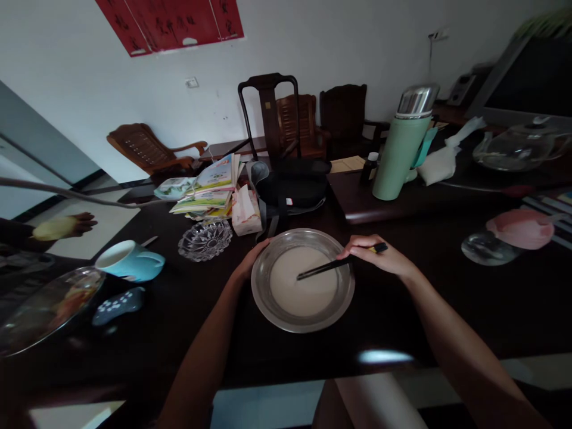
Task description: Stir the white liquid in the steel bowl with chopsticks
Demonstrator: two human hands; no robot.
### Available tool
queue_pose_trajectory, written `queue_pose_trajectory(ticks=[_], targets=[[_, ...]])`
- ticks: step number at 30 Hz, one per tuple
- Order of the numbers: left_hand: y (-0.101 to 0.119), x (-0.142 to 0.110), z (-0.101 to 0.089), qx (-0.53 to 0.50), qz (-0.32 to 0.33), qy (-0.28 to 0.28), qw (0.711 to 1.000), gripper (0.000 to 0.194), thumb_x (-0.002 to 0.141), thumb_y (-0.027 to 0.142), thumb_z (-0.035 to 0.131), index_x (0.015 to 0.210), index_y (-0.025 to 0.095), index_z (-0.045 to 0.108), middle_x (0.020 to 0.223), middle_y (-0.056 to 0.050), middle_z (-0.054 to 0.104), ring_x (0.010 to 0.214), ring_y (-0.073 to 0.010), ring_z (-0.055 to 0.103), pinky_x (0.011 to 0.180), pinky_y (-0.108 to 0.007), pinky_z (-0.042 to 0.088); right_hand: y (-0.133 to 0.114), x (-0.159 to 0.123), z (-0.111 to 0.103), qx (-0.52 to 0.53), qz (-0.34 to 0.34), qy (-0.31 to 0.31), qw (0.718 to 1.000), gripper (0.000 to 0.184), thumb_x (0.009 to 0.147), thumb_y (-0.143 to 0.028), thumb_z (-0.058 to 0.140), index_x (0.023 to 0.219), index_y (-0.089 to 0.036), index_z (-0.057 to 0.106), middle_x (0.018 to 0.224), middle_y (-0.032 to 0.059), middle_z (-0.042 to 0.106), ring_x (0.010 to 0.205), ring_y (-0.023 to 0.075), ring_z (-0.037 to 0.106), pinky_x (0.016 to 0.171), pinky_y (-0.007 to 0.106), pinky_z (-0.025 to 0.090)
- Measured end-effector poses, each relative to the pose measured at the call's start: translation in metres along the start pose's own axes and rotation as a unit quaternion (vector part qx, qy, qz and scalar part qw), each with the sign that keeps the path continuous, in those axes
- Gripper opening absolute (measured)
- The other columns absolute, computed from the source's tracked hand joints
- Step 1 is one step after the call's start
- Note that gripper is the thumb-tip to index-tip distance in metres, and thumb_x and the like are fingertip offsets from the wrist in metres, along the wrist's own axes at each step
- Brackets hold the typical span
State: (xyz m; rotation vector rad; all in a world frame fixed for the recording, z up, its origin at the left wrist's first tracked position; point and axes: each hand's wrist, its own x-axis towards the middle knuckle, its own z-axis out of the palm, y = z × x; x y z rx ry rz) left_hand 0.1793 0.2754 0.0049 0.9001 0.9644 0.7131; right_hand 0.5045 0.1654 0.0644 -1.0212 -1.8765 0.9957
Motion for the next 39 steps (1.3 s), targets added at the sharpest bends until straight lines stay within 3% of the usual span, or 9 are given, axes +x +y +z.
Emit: queue_pose_trajectory(ticks=[4, 7, 10, 16, 22, 28, 33, 39], targets=[[0.0004, 0.0004, -0.0004, -0.003, -0.006, 0.006, 1.000, 0.032, 0.077, 0.036, 0.060, 0.101, 0.017, 0.069, 0.080, -0.003, 0.070, 0.073, -0.0197, 0.063, 0.077, -0.029, 0.045, 0.0027, -0.0025, -0.0053, 0.012, 0.006, 0.059, 0.998, 0.029, 0.090, -0.035, 0.048, 0.081, -0.017, 0.068, 0.080, 0.0053, 0.071, 0.078, 0.0179, 0.066, 0.075, 0.028, 0.047], [0.0006, 0.0009, -0.0008, -0.006, 0.000, 0.002, 1.000, 0.034, 0.077, 0.036, 0.061, 0.104, 0.016, 0.068, 0.084, -0.004, 0.070, 0.077, -0.0202, 0.063, 0.079, -0.029, 0.044, 0.0013, -0.0026, -0.0037, 0.039, -0.001, 0.030, 0.999, 0.032, 0.091, -0.036, 0.045, 0.081, -0.016, 0.068, 0.076, 0.0052, 0.071, 0.074, 0.0173, 0.066, 0.072, 0.027, 0.048], [0.0000, 0.0017, -0.0014, -0.013, 0.004, -0.006, 1.000, 0.033, 0.076, 0.036, 0.062, 0.102, 0.017, 0.068, 0.086, -0.004, 0.070, 0.078, -0.0199, 0.063, 0.079, -0.029, 0.045, -0.0009, 0.0003, 0.0015, 0.012, -0.004, -0.018, 1.000, 0.031, 0.091, -0.036, 0.047, 0.084, -0.016, 0.070, 0.085, 0.0063, 0.071, 0.083, 0.0182, 0.066, 0.076, 0.028, 0.048], [0.0007, -0.0002, 0.0011, -0.010, 0.006, -0.011, 1.000, 0.035, 0.078, 0.036, 0.060, 0.106, 0.016, 0.067, 0.088, -0.004, 0.070, 0.084, -0.0217, 0.063, 0.082, -0.030, 0.044, 0.0019, -0.0018, -0.0042, 0.007, 0.005, 0.045, 0.999, 0.032, 0.090, -0.038, 0.047, 0.081, -0.017, 0.070, 0.081, 0.0060, 0.071, 0.079, 0.0186, 0.066, 0.075, 0.028, 0.048], [0.0020, -0.0023, 0.0028, 0.011, 0.004, 0.014, 1.000, 0.031, 0.080, 0.035, 0.058, 0.102, 0.016, 0.068, 0.074, -0.003, 0.070, 0.077, -0.0212, 0.064, 0.079, -0.030, 0.045, 0.0003, 0.0002, 0.0005, 0.008, 0.001, -0.015, 1.000, 0.032, 0.090, -0.037, 0.047, 0.084, -0.016, 0.071, 0.084, 0.0062, 0.071, 0.082, 0.0188, 0.066, 0.075, 0.029, 0.048], [-0.0009, 0.0015, -0.0015, 0.017, 0.031, -0.025, 0.999, 0.038, 0.073, 0.040, 0.064, 0.103, 0.017, 0.069, 0.091, -0.004, 0.070, 0.094, -0.0239, 0.061, 0.087, -0.030, 0.042, 0.0008, -0.0008, -0.0023, -0.008, 0.004, 0.037, 0.999, 0.034, 0.090, -0.038, 0.047, 0.083, -0.016, 0.071, 0.083, 0.0063, 0.071, 0.079, 0.0182, 0.065, 0.075, 0.028, 0.047], [-0.0016, 0.0013, -0.0025, 0.033, 0.045, -0.011, 0.998, 0.042, 0.070, 0.043, 0.066, 0.102, 0.016, 0.069, 0.094, -0.005, 0.070, 0.097, -0.0254, 0.060, 0.090, -0.032, 0.040, 0.0017, 0.0001, 0.0006, -0.003, 0.005, -0.006, 1.000, 0.032, 0.089, -0.039, 0.048, 0.085, -0.016, 0.071, 0.083, 0.0059, 0.071, 0.081, 0.0191, 0.065, 0.074, 0.028, 0.047], [-0.0017, 0.0011, -0.0037, 0.041, 0.050, -0.010, 0.998, 0.044, 0.070, 0.044, 0.067, 0.104, 0.016, 0.069, 0.097, -0.007, 0.069, 0.103, -0.0270, 0.057, 0.094, -0.034, 0.037, 0.0020, -0.0013, -0.0026, -0.007, 0.011, 0.046, 0.999, 0.034, 0.090, -0.040, 0.047, 0.080, -0.017, 0.070, 0.081, 0.0061, 0.071, 0.080, 0.0196, 0.066, 0.076, 0.030, 0.048]])
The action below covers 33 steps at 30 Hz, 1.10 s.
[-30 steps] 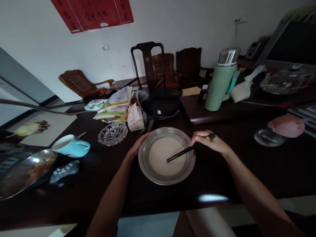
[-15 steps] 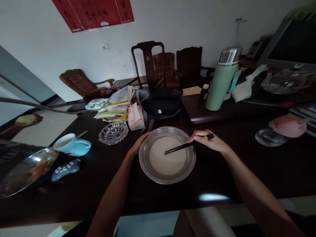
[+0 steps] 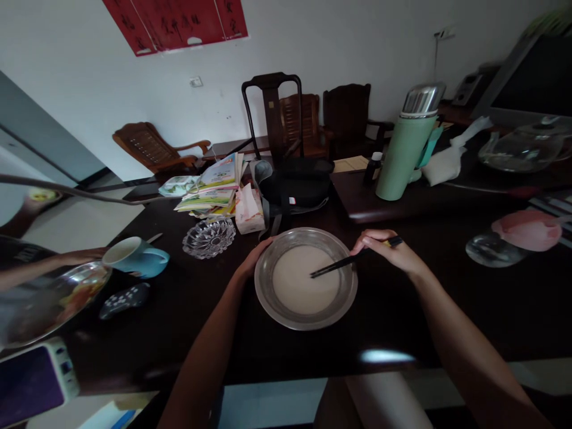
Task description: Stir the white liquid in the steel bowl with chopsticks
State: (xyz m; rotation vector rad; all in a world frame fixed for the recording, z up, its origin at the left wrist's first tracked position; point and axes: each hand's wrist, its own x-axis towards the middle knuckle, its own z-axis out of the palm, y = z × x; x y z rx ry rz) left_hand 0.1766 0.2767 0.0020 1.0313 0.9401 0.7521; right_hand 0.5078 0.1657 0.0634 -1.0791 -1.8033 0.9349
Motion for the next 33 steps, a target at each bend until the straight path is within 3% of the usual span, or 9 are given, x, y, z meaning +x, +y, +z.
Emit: queue_pose_trajectory(ticks=[6, 12, 18, 22, 25, 28, 33], targets=[[0.0032, -0.0018, 0.0044, 0.000, 0.007, -0.004, 1.000, 0.044, 0.067, 0.045, 0.068, 0.100, 0.015, 0.070, 0.097, -0.006, 0.069, 0.102, -0.0265, 0.057, 0.093, -0.033, 0.038, -0.0031, 0.0015, 0.0059, 0.012, 0.003, -0.061, 0.998, 0.032, 0.089, -0.039, 0.048, 0.084, -0.016, 0.071, 0.084, 0.0062, 0.072, 0.083, 0.0197, 0.066, 0.075, 0.029, 0.047], [0.0050, -0.0040, 0.0077, -0.014, -0.009, -0.007, 1.000, 0.041, 0.071, 0.041, 0.065, 0.101, 0.014, 0.068, 0.093, -0.006, 0.070, 0.093, -0.0243, 0.060, 0.084, -0.030, 0.042, -0.0010, -0.0003, -0.0009, 0.009, 0.005, -0.002, 1.000, 0.034, 0.090, -0.040, 0.047, 0.080, -0.017, 0.070, 0.080, 0.0058, 0.072, 0.078, 0.0188, 0.066, 0.075, 0.028, 0.048], [0.0048, -0.0046, 0.0072, -0.042, -0.059, 0.005, 0.997, 0.037, 0.078, 0.037, 0.058, 0.109, 0.017, 0.066, 0.084, -0.004, 0.070, 0.075, -0.0212, 0.063, 0.076, -0.032, 0.045, -0.0005, 0.0016, 0.0025, 0.001, 0.000, -0.051, 0.999, 0.033, 0.089, -0.040, 0.048, 0.085, -0.017, 0.071, 0.086, 0.0067, 0.072, 0.082, 0.0199, 0.065, 0.075, 0.030, 0.048], [0.0042, -0.0033, 0.0067, -0.036, -0.033, -0.016, 0.999, 0.039, 0.076, 0.038, 0.061, 0.108, 0.016, 0.066, 0.091, -0.005, 0.070, 0.086, -0.0229, 0.062, 0.082, -0.031, 0.044, -0.0020, 0.0009, 0.0013, -0.005, 0.001, -0.011, 1.000, 0.033, 0.089, -0.040, 0.048, 0.082, -0.017, 0.071, 0.084, 0.0065, 0.072, 0.080, 0.0195, 0.066, 0.075, 0.030, 0.048], [0.0043, -0.0027, 0.0073, -0.029, -0.011, -0.027, 0.999, 0.041, 0.074, 0.039, 0.063, 0.107, 0.015, 0.067, 0.098, -0.006, 0.069, 0.096, -0.0249, 0.060, 0.087, -0.031, 0.042, -0.0037, 0.0000, 0.0010, 0.018, -0.001, -0.021, 1.000, 0.035, 0.089, -0.041, 0.047, 0.079, -0.017, 0.070, 0.078, 0.0065, 0.071, 0.076, 0.0187, 0.066, 0.072, 0.029, 0.049], [0.0051, -0.0030, 0.0084, -0.026, -0.007, -0.029, 0.999, 0.042, 0.073, 0.040, 0.064, 0.106, 0.015, 0.067, 0.098, -0.006, 0.069, 0.097, -0.0258, 0.060, 0.088, -0.032, 0.041, -0.0038, 0.0005, 0.0019, -0.001, 0.004, -0.047, 0.999, 0.034, 0.089, -0.041, 0.048, 0.083, -0.017, 0.071, 0.082, 0.0066, 0.072, 0.080, 0.0192, 0.066, 0.073, 0.029, 0.048], [0.0051, -0.0031, 0.0084, -0.034, -0.014, -0.022, 0.999, 0.038, 0.073, 0.039, 0.064, 0.103, 0.015, 0.068, 0.098, -0.006, 0.069, 0.098, -0.0249, 0.060, 0.088, -0.031, 0.042, -0.0010, 0.0000, 0.0004, -0.008, 0.008, -0.005, 1.000, 0.031, 0.089, -0.039, 0.049, 0.082, -0.017, 0.070, 0.083, 0.0064, 0.072, 0.080, 0.0195, 0.066, 0.076, 0.030, 0.048]])
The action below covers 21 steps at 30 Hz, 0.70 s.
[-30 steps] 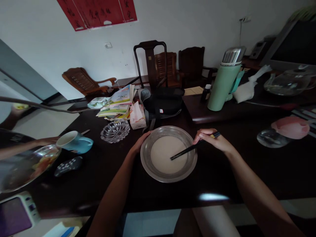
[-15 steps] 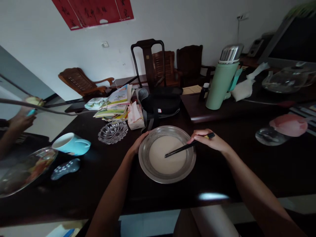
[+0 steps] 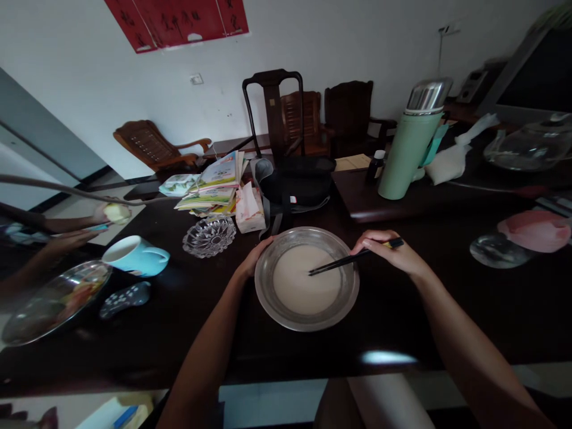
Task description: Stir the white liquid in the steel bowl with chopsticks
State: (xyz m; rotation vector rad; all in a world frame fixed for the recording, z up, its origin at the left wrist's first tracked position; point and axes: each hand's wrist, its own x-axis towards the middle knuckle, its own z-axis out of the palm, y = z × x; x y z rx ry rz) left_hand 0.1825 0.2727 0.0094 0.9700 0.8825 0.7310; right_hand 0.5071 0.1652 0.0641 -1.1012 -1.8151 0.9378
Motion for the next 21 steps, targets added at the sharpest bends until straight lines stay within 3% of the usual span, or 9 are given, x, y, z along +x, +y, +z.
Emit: queue_pose_trajectory(ticks=[6, 11, 17, 21], targets=[[-0.0011, -0.0001, -0.0004, -0.003, -0.008, 0.008, 1.000, 0.041, 0.074, 0.039, 0.063, 0.107, 0.015, 0.066, 0.096, -0.006, 0.069, 0.098, -0.0248, 0.060, 0.089, -0.031, 0.041, -0.0024, 0.0005, 0.0026, 0.006, -0.005, -0.044, 0.999, 0.033, 0.088, -0.041, 0.049, 0.084, -0.017, 0.071, 0.084, 0.0068, 0.071, 0.080, 0.0196, 0.065, 0.075, 0.030, 0.049], [-0.0015, 0.0000, -0.0008, -0.012, -0.008, -0.004, 1.000, 0.040, 0.075, 0.038, 0.062, 0.108, 0.015, 0.066, 0.098, -0.006, 0.069, 0.096, -0.0245, 0.061, 0.088, -0.031, 0.042, 0.0006, 0.0001, 0.0025, 0.025, -0.005, -0.009, 1.000, 0.030, 0.088, -0.039, 0.050, 0.081, -0.018, 0.069, 0.079, 0.0056, 0.072, 0.078, 0.0189, 0.067, 0.074, 0.029, 0.050], [-0.0036, 0.0026, -0.0049, -0.014, -0.005, -0.007, 1.000, 0.042, 0.074, 0.039, 0.064, 0.108, 0.015, 0.066, 0.098, -0.006, 0.069, 0.094, -0.0235, 0.061, 0.087, -0.030, 0.042, -0.0013, 0.0001, 0.0062, 0.046, -0.012, -0.035, 0.998, 0.030, 0.088, -0.039, 0.051, 0.081, -0.017, 0.069, 0.079, 0.0065, 0.072, 0.077, 0.0188, 0.068, 0.072, 0.029, 0.051], [-0.0038, 0.0026, -0.0044, -0.017, -0.002, -0.007, 1.000, 0.042, 0.074, 0.039, 0.064, 0.108, 0.015, 0.066, 0.100, -0.007, 0.069, 0.096, -0.0239, 0.060, 0.089, -0.031, 0.041, -0.0008, -0.0005, 0.0045, 0.046, -0.009, -0.012, 0.999, 0.029, 0.088, -0.039, 0.051, 0.081, -0.017, 0.068, 0.077, 0.0058, 0.072, 0.075, 0.0185, 0.068, 0.072, 0.029, 0.051]])
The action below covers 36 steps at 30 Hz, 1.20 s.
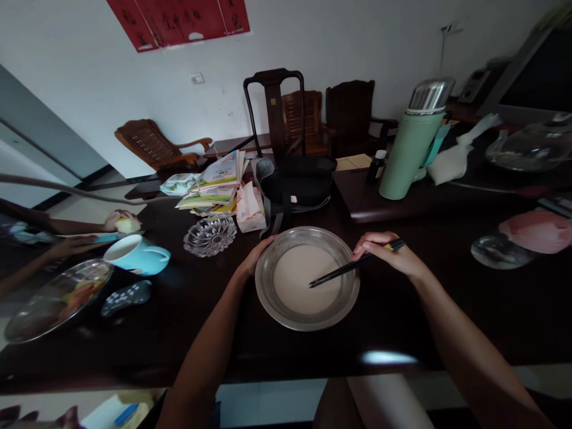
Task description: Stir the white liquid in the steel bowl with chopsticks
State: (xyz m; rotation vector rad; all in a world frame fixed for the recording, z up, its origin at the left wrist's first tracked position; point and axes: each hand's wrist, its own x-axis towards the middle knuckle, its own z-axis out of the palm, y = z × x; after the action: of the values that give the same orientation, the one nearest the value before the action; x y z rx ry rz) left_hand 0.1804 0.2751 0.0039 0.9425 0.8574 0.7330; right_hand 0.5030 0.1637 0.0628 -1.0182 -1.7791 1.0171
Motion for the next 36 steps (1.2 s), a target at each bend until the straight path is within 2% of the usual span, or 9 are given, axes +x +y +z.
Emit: queue_pose_trajectory(ticks=[7, 12, 15, 18, 23, 26, 29, 34, 36], targets=[[0.0028, -0.0024, 0.0024, 0.018, 0.005, 0.005, 1.000, 0.042, 0.072, 0.041, 0.066, 0.105, 0.015, 0.067, 0.098, -0.006, 0.069, 0.096, -0.0246, 0.060, 0.087, -0.031, 0.041, -0.0008, 0.0020, 0.0017, -0.044, -0.007, -0.034, 0.998, 0.031, 0.089, -0.038, 0.049, 0.083, -0.017, 0.070, 0.084, 0.0057, 0.072, 0.081, 0.0190, 0.066, 0.074, 0.029, 0.048], [0.0031, -0.0023, 0.0022, 0.012, -0.005, 0.008, 1.000, 0.043, 0.071, 0.040, 0.067, 0.105, 0.014, 0.067, 0.097, -0.006, 0.069, 0.095, -0.0247, 0.060, 0.086, -0.031, 0.042, 0.0015, -0.0009, -0.0044, -0.023, 0.004, 0.037, 0.999, 0.030, 0.089, -0.038, 0.048, 0.082, -0.017, 0.068, 0.077, 0.0052, 0.072, 0.075, 0.0180, 0.067, 0.072, 0.028, 0.049], [0.0033, -0.0025, 0.0028, 0.011, -0.011, 0.015, 1.000, 0.042, 0.072, 0.040, 0.066, 0.106, 0.015, 0.067, 0.096, -0.006, 0.069, 0.097, -0.0247, 0.060, 0.087, -0.031, 0.042, 0.0010, 0.0002, -0.0012, -0.004, 0.001, -0.004, 1.000, 0.030, 0.090, -0.038, 0.048, 0.083, -0.017, 0.068, 0.078, 0.0055, 0.072, 0.076, 0.0184, 0.067, 0.072, 0.028, 0.050], [0.0031, -0.0025, 0.0029, 0.019, -0.005, 0.022, 1.000, 0.043, 0.071, 0.041, 0.067, 0.105, 0.015, 0.067, 0.096, -0.006, 0.069, 0.096, -0.0245, 0.060, 0.087, -0.030, 0.041, -0.0001, 0.0024, 0.0015, -0.042, -0.007, -0.036, 0.998, 0.029, 0.089, -0.037, 0.049, 0.086, -0.018, 0.070, 0.088, 0.0061, 0.072, 0.085, 0.0197, 0.066, 0.077, 0.029, 0.048], [0.0031, -0.0025, 0.0027, 0.013, 0.003, 0.013, 1.000, 0.042, 0.070, 0.040, 0.068, 0.103, 0.014, 0.068, 0.095, -0.006, 0.069, 0.092, -0.0228, 0.061, 0.085, -0.029, 0.042, 0.0020, 0.0005, -0.0037, -0.027, 0.003, 0.025, 0.999, 0.030, 0.090, -0.038, 0.048, 0.082, -0.017, 0.069, 0.080, 0.0056, 0.072, 0.078, 0.0186, 0.067, 0.074, 0.028, 0.049], [0.0038, -0.0033, 0.0033, 0.007, -0.015, 0.017, 1.000, 0.038, 0.073, 0.038, 0.065, 0.103, 0.016, 0.068, 0.088, -0.004, 0.070, 0.082, -0.0204, 0.063, 0.080, -0.028, 0.044, 0.0025, 0.0009, -0.0006, 0.000, 0.000, -0.018, 1.000, 0.030, 0.090, -0.037, 0.048, 0.083, -0.017, 0.069, 0.079, 0.0058, 0.072, 0.077, 0.0186, 0.067, 0.073, 0.028, 0.049], [0.0042, -0.0036, 0.0043, 0.002, -0.025, 0.023, 0.999, 0.034, 0.076, 0.037, 0.062, 0.103, 0.016, 0.068, 0.085, -0.004, 0.070, 0.078, -0.0198, 0.063, 0.078, -0.029, 0.044, 0.0014, 0.0024, 0.0030, -0.025, 0.000, -0.056, 0.998, 0.030, 0.090, -0.037, 0.049, 0.085, -0.017, 0.070, 0.087, 0.0062, 0.072, 0.084, 0.0191, 0.066, 0.073, 0.028, 0.048], [0.0031, -0.0021, 0.0038, 0.010, 0.003, 0.010, 1.000, 0.034, 0.077, 0.035, 0.061, 0.103, 0.014, 0.068, 0.092, -0.005, 0.070, 0.090, -0.0222, 0.062, 0.084, -0.029, 0.043, 0.0003, -0.0006, -0.0039, -0.031, 0.009, 0.003, 0.999, 0.030, 0.090, -0.037, 0.048, 0.082, -0.017, 0.069, 0.082, 0.0058, 0.072, 0.077, 0.0178, 0.066, 0.070, 0.027, 0.048], [0.0024, -0.0016, 0.0026, 0.008, -0.005, 0.014, 1.000, 0.035, 0.077, 0.036, 0.061, 0.105, 0.015, 0.068, 0.092, -0.005, 0.070, 0.091, -0.0226, 0.062, 0.085, -0.030, 0.043, -0.0002, -0.0013, -0.0043, -0.008, 0.000, 0.001, 1.000, 0.032, 0.090, -0.038, 0.047, 0.079, -0.017, 0.069, 0.076, 0.0054, 0.071, 0.074, 0.0174, 0.066, 0.071, 0.027, 0.049]])
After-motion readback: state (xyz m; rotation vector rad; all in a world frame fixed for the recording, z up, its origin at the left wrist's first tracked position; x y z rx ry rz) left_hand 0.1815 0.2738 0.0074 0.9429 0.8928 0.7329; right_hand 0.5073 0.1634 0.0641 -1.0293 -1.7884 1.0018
